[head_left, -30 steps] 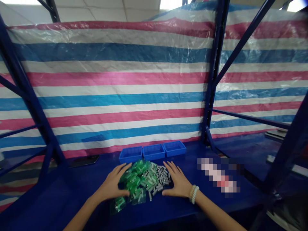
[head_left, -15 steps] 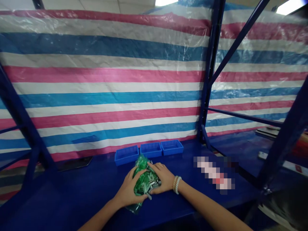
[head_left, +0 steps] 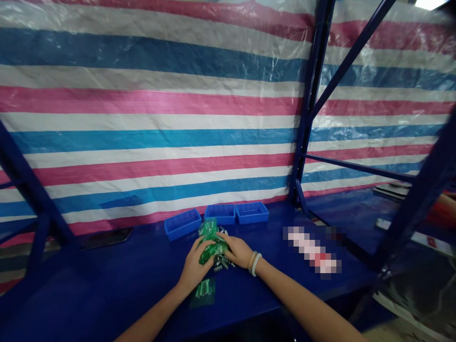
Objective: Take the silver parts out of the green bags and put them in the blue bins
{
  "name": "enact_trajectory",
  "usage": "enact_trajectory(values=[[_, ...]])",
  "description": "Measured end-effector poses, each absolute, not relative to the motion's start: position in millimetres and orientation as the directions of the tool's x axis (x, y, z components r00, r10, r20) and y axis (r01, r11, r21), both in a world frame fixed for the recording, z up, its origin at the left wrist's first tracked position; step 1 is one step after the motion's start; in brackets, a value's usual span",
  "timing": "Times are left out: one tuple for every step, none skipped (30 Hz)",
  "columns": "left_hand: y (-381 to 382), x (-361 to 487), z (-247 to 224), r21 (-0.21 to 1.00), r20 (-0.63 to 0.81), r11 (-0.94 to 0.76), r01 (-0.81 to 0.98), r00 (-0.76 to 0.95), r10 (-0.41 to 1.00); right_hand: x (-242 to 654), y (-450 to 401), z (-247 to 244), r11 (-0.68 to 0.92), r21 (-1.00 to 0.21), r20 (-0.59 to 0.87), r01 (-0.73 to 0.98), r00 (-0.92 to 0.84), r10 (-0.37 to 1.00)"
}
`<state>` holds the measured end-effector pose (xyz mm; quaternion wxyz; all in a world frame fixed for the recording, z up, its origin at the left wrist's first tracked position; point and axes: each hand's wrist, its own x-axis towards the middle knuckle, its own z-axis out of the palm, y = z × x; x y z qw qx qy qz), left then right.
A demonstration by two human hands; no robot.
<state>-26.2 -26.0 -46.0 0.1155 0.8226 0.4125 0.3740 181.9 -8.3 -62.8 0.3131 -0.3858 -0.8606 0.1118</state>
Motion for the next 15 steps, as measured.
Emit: enact_trajectory(values=[[-26,-27,-44,0.51,0.532,-0.636,0.58,0.368,0.763,183,-8,-63,0.67,-0.456,0.469,0.585,-0.482,0.74],[-27,-27,-42,0.519,0.545,-0.637,0.57,0.354,0.76,183,-8,-63,0.664,-0.478,0.485,0.576,-0.458,0.745],[-28,-27,-40,0.524,0.558,-0.638,0.564,0.339,0.757,185,-8,-62,0.658,-0.497,0.501,0.566,-0.432,0.75],[-28,-27,-38,0.525,0.57,-0.641,0.56,0.327,0.753,187,-8,-62,0.651,-0.512,0.518,0.561,-0.403,0.755],[-29,-28,-36,0.522,0.58,-0.645,0.558,0.322,0.748,189,-8,-61,0.641,-0.524,0.532,0.561,-0.371,0.761],[-29,-29,-34,0.513,0.586,-0.652,0.558,0.327,0.742,192,-9,-60,0.627,-0.533,0.543,0.568,-0.338,0.769],[-28,-30,-33,0.499,0.589,-0.66,0.562,0.339,0.734,195,-9,-59,0.611,-0.54,0.552,0.579,-0.304,0.776],[-28,-31,-33,0.479,0.588,-0.668,0.569,0.357,0.726,198,-10,-57,0.595,-0.542,0.558,0.593,-0.275,0.783],[-27,-33,-32,0.452,0.586,-0.679,0.579,0.382,0.715,202,-11,-55,0.58,-0.542,0.561,0.609,-0.253,0.789],[-26,-34,-33,0.417,0.583,-0.689,0.593,0.408,0.703,206,-12,-54,0.569,-0.537,0.56,0.623,-0.241,0.792],[-25,-36,-33,0.379,0.578,-0.697,0.609,0.432,0.692,209,-14,-52,0.56,-0.53,0.557,0.637,-0.236,0.796],[-24,-37,-33,0.34,0.57,-0.702,0.625,0.456,0.683,211,-15,-50,0.55,-0.521,0.55,0.652,-0.236,0.801],[-23,-38,-34,0.308,0.557,-0.704,0.639,0.479,0.678,214,-16,-47,0.54,-0.511,0.538,0.669,-0.241,0.808],[-22,-39,-34,0.286,0.539,-0.703,0.651,0.498,0.68,216,-17,-45,0.528,-0.501,0.524,0.686,-0.246,0.816],[-21,-40,-34,0.277,0.518,-0.698,0.66,0.51,0.687,217,-17,-44,0.516,-0.492,0.51,0.701,-0.249,0.824]])
